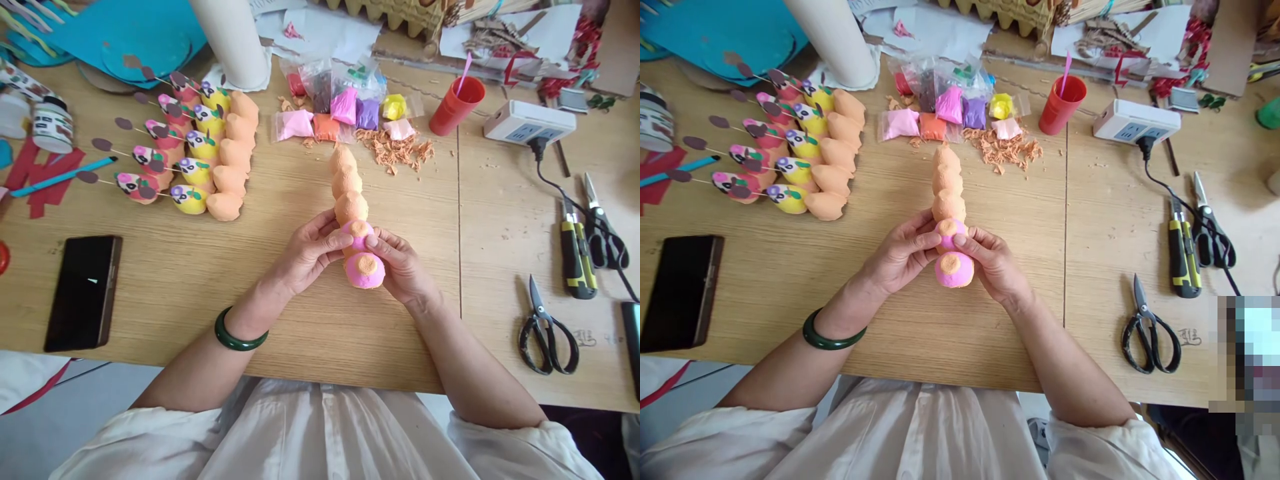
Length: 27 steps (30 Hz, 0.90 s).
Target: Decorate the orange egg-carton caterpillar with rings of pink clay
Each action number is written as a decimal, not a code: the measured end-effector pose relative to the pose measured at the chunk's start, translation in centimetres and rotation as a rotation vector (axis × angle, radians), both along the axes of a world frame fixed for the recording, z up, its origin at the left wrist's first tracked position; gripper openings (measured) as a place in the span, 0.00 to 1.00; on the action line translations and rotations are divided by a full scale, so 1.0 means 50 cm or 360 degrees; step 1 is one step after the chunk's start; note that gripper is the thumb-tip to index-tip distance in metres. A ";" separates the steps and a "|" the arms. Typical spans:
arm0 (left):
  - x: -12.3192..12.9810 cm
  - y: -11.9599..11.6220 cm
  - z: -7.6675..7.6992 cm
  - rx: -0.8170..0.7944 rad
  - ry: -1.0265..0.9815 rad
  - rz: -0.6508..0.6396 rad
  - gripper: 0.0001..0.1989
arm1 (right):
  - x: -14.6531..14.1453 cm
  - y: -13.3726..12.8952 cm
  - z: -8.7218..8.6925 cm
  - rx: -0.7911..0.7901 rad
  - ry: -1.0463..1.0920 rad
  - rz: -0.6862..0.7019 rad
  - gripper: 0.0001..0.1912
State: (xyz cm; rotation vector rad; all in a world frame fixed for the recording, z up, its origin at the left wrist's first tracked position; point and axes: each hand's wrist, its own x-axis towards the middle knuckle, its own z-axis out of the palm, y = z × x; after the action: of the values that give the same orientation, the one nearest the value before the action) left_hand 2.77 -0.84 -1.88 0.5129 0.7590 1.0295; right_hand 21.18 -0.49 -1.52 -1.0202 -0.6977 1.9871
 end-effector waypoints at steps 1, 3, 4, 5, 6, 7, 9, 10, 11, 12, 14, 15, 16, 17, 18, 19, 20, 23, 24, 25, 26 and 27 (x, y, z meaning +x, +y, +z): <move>0.000 0.000 0.001 -0.0005 -0.0027 -0.0013 0.25 | 0.000 0.000 -0.001 -0.0011 0.0006 -0.0003 0.25; 0.001 -0.001 0.001 -0.0003 -0.0047 -0.0008 0.25 | 0.002 -0.001 -0.003 -0.0041 0.0016 -0.0018 0.25; 0.002 -0.002 0.000 -0.0001 -0.0055 -0.0005 0.26 | 0.003 -0.001 -0.004 -0.0063 0.0018 -0.0031 0.26; 0.003 -0.002 -0.002 0.0001 -0.0067 -0.0008 0.26 | 0.004 0.000 -0.006 -0.0087 0.0018 -0.0045 0.26; 0.004 -0.003 -0.004 0.0000 -0.0083 -0.0012 0.27 | 0.005 0.000 -0.007 -0.0114 0.0016 -0.0055 0.26; 0.005 -0.003 -0.006 -0.0007 -0.0100 -0.0015 0.27 | 0.006 0.000 -0.009 -0.0141 0.0012 -0.0059 0.26; 0.006 -0.004 -0.011 -0.0041 -0.0119 -0.0013 0.27 | 0.007 0.000 -0.012 -0.0186 0.0002 -0.0055 0.27; 0.007 -0.004 -0.012 -0.0065 -0.0115 -0.0003 0.27 | 0.008 0.000 -0.013 -0.0205 -0.0002 -0.0053 0.27; 0.008 -0.005 -0.013 -0.0089 -0.0108 0.0010 0.27 | 0.008 -0.001 -0.014 -0.0226 -0.0005 -0.0055 0.27; 0.009 -0.005 -0.013 -0.0106 -0.0099 0.0023 0.26 | 0.008 -0.001 -0.013 -0.0246 -0.0006 -0.0059 0.27; 0.012 -0.008 -0.008 -0.0115 -0.0081 0.0048 0.26 | 0.008 -0.002 -0.010 -0.0273 0.0001 -0.0061 0.26; 0.013 -0.009 -0.005 -0.0112 -0.0074 0.0054 0.26 | 0.009 -0.003 -0.008 -0.0278 0.0009 -0.0053 0.26; 0.014 -0.011 -0.001 -0.0108 -0.0076 0.0052 0.25 | 0.009 -0.003 -0.005 -0.0278 0.0021 -0.0044 0.25; 0.015 -0.012 0.002 -0.0106 -0.0096 0.0038 0.24 | 0.009 -0.003 -0.003 -0.0275 0.0034 -0.0039 0.25; 0.016 -0.012 0.005 -0.0105 -0.0128 0.0028 0.23 | 0.009 -0.002 -0.001 -0.0271 0.0046 -0.0035 0.24; 0.016 -0.013 0.008 -0.0107 -0.0167 0.0009 0.22 | 0.010 -0.002 0.000 -0.0269 0.0054 -0.0033 0.23; 0.015 -0.013 0.009 -0.0113 -0.0194 -0.0010 0.22 | 0.010 -0.001 0.001 -0.0268 0.0056 -0.0030 0.23; 0.013 -0.011 0.007 -0.0160 -0.0163 -0.0055 0.22 | 0.011 0.000 -0.002 -0.0262 0.0040 -0.0008 0.22; 0.012 -0.011 0.005 -0.0177 -0.0136 -0.0057 0.22 | 0.011 -0.001 -0.003 -0.0262 0.0034 -0.0005 0.21; 0.011 -0.011 0.004 -0.0187 -0.0118 -0.0049 0.22 | 0.011 -0.001 -0.003 -0.0265 0.0029 -0.0005 0.21; 0.011 -0.011 0.003 -0.0189 -0.0113 -0.0035 0.21 | 0.011 -0.001 -0.003 -0.0266 0.0025 -0.0008 0.21; 0.012 -0.012 0.003 -0.0179 -0.0119 -0.0021 0.20 | 0.011 -0.002 -0.003 -0.0267 0.0021 -0.0016 0.21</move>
State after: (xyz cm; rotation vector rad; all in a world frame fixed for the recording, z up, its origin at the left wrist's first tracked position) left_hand 3.38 -1.47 -1.73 0.3803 0.7419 0.9825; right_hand 21.71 -0.57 -1.65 -1.1055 -0.5245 2.0688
